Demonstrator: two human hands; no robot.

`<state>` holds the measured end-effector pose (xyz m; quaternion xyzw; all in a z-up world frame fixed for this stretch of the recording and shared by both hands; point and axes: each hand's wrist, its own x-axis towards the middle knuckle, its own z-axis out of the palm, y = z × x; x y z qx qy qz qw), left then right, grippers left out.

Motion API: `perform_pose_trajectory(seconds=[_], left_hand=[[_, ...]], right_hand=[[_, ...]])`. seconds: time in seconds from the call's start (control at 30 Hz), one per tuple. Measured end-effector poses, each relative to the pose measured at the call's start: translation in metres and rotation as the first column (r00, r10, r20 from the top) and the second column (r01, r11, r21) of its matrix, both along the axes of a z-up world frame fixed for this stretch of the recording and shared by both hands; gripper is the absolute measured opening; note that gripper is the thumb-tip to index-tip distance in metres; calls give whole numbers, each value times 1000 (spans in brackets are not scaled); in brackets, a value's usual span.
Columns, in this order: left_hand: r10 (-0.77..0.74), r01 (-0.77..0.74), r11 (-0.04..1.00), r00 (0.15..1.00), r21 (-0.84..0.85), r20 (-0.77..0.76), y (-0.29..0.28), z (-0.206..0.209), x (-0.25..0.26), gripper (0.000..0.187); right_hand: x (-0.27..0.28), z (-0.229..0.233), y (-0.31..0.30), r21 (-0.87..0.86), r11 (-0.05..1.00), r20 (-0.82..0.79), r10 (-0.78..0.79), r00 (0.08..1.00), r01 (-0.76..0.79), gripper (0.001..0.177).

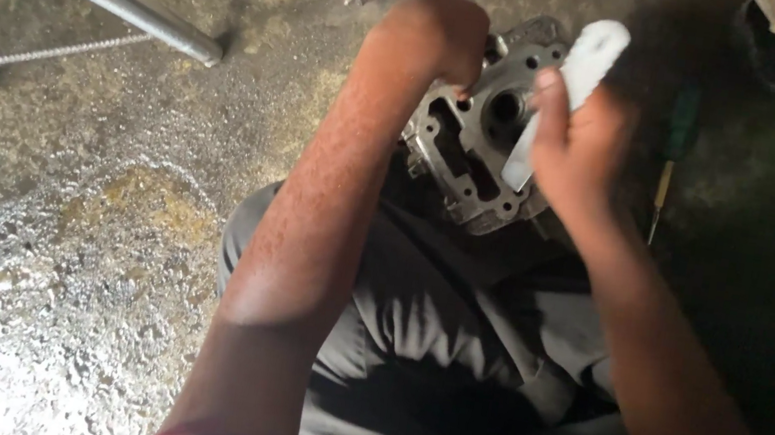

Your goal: Repairing and cleaning motorcycle engine components using scrapers and measuring tools.

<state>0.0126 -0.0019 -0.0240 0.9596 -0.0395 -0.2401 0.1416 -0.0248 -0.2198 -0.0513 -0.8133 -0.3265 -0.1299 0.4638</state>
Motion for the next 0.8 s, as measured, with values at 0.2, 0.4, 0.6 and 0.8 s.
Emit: perform_pose_trajectory(seconds=[0.2, 0.4, 0.6, 0.8], left_hand=[[42, -42, 999, 997, -6, 65, -3, 3, -8, 34], [10, -8, 999, 999, 39, -51, -1, 9, -6, 35], [4, -3, 1000, 998, 29, -65, 5, -2, -14, 36], [20, -20, 1000, 999, 13, 39, 3, -5, -6, 37]], right_hand=[[36, -23, -29, 134, 985, 27, -114, 993, 109, 14], [16, -28, -13, 126, 988, 121, -102, 987, 87, 40], [17, -35, -26, 135, 987, 0, -92, 996, 91, 33], [22, -8, -25, 227, 971, -59, -58, 997, 70, 38]])
